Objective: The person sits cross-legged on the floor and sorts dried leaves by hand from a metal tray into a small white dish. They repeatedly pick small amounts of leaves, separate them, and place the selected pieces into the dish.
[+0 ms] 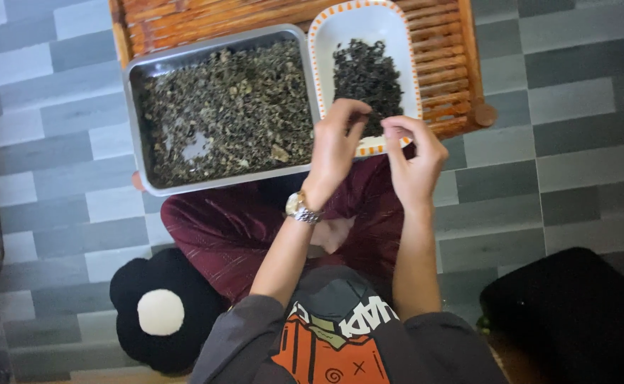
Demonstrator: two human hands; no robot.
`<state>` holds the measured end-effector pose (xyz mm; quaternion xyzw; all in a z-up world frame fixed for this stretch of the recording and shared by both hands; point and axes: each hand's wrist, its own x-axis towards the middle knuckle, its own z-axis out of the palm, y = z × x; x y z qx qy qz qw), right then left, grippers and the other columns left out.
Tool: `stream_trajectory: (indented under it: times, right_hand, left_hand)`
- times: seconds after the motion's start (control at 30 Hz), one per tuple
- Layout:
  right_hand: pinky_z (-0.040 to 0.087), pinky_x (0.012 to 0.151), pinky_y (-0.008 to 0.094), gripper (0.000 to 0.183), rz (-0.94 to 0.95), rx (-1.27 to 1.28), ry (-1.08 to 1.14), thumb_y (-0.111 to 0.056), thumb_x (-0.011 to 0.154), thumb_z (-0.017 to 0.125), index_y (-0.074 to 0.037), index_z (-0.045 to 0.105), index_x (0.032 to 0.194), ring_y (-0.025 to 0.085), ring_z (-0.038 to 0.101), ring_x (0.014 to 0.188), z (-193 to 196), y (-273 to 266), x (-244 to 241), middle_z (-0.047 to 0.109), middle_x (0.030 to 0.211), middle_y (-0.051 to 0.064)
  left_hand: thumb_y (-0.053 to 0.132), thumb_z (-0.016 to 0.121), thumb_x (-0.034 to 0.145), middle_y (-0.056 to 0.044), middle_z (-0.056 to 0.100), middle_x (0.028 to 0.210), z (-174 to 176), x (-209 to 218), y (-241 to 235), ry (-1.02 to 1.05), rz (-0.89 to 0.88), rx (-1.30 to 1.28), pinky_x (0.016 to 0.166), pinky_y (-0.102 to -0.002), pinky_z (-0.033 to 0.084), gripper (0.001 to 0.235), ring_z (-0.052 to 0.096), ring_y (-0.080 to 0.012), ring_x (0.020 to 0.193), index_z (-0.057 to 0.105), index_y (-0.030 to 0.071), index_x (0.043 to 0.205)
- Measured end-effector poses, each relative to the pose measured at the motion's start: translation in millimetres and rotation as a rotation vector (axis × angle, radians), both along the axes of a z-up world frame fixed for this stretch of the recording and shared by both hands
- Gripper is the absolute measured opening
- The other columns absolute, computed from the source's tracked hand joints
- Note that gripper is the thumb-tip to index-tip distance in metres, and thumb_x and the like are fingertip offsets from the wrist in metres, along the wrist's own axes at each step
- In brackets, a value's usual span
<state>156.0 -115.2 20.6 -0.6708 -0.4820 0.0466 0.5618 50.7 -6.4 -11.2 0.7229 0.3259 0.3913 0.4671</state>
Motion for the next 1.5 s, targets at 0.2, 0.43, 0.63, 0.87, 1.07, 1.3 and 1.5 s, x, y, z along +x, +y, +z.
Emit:
stream_trajectory:
  times: [0.2, 0.43, 0.63, 0.87, 1.07, 1.3, 1.5]
  right_hand:
    - [0.057, 0.083, 0.039, 0.005, -0.018, 0.014, 0.013, -0.003, 0.105, 0.070, -0.004, 0.072, 0.109, 0.026, 0.074, 0.089, 1.7, -6.1, -1.9, 0.076, 0.100, 0.010]
    - [0.058, 0.080, 0.040, 0.003, -0.030, -0.014, -0.042, -0.004, 0.105, 0.070, -0.002, 0.071, 0.107, 0.026, 0.072, 0.084, -2.8, -20.9, -13.5, 0.075, 0.096, 0.013]
    - [0.056, 0.075, 0.037, 0.004, -0.059, -0.078, -0.110, -0.008, 0.105, 0.070, -0.005, 0.073, 0.103, 0.023, 0.070, 0.077, -20.2, -51.5, -12.5, 0.077, 0.092, 0.009]
    - [0.058, 0.074, 0.037, 0.006, 0.057, -0.299, -0.059, -0.011, 0.099, 0.069, -0.009, 0.074, 0.102, 0.029, 0.073, 0.086, -77.8, -111.7, -36.6, 0.077, 0.095, 0.011]
    - [0.062, 0.079, 0.037, 0.008, 0.164, -0.408, -0.180, -0.014, 0.097, 0.071, -0.010, 0.076, 0.100, 0.027, 0.075, 0.091, -130.0, -148.8, -73.0, 0.078, 0.096, 0.008]
    - [0.054, 0.081, 0.030, 0.007, 0.157, -0.323, -0.275, -0.023, 0.098, 0.070, -0.020, 0.075, 0.095, 0.018, 0.071, 0.088, -141.7, -152.8, -92.7, 0.076, 0.089, -0.004]
    - [0.050, 0.076, 0.031, 0.004, 0.243, -0.251, -0.350, -0.020, 0.095, 0.072, -0.020, 0.074, 0.092, 0.018, 0.068, 0.082, -126.0, -119.4, -117.6, 0.075, 0.084, -0.004]
  left_hand:
    - [-0.005, 0.065, 0.096, -0.011, 0.065, 0.105, 4.5, 0.6, -6.9, 0.058, -0.149, 0.094, 0.087, -0.041, 0.063, 0.023, 0.071, -0.0336, 0.105, 0.066, 0.007, 0.115]
    - [0.000, 0.058, 0.102, -0.005, 0.069, 0.105, 4.5, -22.3, -12.6, 0.085, -0.242, 0.151, 0.097, -0.040, 0.057, 0.022, 0.071, -0.0297, 0.107, 0.065, 0.013, 0.120]
    - [0.008, 0.072, 0.096, -0.003, 0.073, 0.094, 9.1, -48.2, -19.5, 0.112, -0.174, 0.240, 0.091, -0.037, 0.058, 0.021, 0.074, -0.0244, 0.094, 0.068, 0.014, 0.116]
    - [0.010, 0.071, 0.098, -0.010, 0.071, 0.089, 26.0, -105.2, -50.4, 0.113, -0.109, 0.291, 0.082, -0.042, 0.059, 0.009, 0.073, -0.0331, 0.090, 0.070, 0.010, 0.107]
    - [0.014, 0.064, 0.104, -0.010, 0.069, 0.079, -32.4, -178.0, -80.6, 0.168, -0.014, 0.170, 0.078, -0.039, 0.058, 0.015, 0.072, -0.0308, 0.081, 0.071, 0.010, 0.091]
    - [0.012, 0.064, 0.103, -0.013, 0.072, 0.078, -58.0, -265.3, -106.5, 0.258, 0.105, 0.055, 0.076, -0.044, 0.058, 0.017, 0.072, -0.0335, 0.081, 0.070, 0.006, 0.089]
    - [0.017, 0.061, 0.106, -0.011, 0.074, 0.082, -67.3, -300.6, -111.4, 0.288, 0.226, -0.047, 0.084, -0.041, 0.057, 0.022, 0.073, -0.0289, 0.087, 0.071, 0.008, 0.089]
